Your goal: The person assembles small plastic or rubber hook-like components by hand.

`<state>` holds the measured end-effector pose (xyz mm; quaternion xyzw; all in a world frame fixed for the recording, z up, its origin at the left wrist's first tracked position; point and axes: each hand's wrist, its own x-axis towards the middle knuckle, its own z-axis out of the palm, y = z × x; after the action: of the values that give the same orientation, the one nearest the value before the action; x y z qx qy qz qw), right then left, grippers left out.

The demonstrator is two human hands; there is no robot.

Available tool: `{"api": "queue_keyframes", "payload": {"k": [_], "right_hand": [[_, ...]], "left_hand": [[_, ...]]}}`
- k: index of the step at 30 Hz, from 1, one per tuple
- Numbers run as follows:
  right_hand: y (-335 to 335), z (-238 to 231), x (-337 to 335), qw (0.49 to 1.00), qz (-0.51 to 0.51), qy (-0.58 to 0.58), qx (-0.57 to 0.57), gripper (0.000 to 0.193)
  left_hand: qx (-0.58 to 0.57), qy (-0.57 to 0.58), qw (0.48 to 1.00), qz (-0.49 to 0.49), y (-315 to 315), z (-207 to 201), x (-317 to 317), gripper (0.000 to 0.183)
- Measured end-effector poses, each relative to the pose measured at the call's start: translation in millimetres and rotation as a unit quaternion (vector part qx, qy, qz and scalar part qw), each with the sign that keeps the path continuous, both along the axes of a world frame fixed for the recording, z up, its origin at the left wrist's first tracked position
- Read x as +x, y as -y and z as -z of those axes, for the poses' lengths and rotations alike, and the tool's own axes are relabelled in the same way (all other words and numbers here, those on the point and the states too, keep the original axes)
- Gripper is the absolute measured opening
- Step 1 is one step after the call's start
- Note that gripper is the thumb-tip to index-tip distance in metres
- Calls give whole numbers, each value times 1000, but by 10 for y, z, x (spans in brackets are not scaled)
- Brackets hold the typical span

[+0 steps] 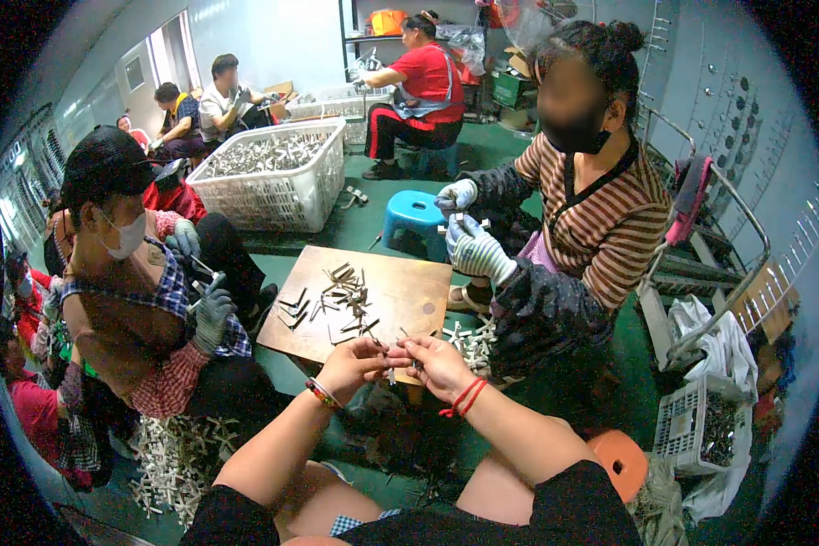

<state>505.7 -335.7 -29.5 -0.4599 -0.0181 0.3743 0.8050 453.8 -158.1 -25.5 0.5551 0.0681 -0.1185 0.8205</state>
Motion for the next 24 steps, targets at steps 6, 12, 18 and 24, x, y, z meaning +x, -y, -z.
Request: {"api": "queue_keyframes", "payload": {"k": [6,12,18,24], "right_hand": [[-19,55,-32,1000,4,-5,0,11],[-3,-98,-29,1000,-8,16,-8,17],[-1,-111,-18,993,-6,96,-68,14],[-76,-127,-43,976,-44,159,-142,13]], "left_hand": [[51,-4,999,0,70,-5,12,13],[-63,-27,996,-52,114,-21,9,17],[-44,5,996,-76,119,-43,2,12],[101,32,991,-79,27,43,-37,7]]}}
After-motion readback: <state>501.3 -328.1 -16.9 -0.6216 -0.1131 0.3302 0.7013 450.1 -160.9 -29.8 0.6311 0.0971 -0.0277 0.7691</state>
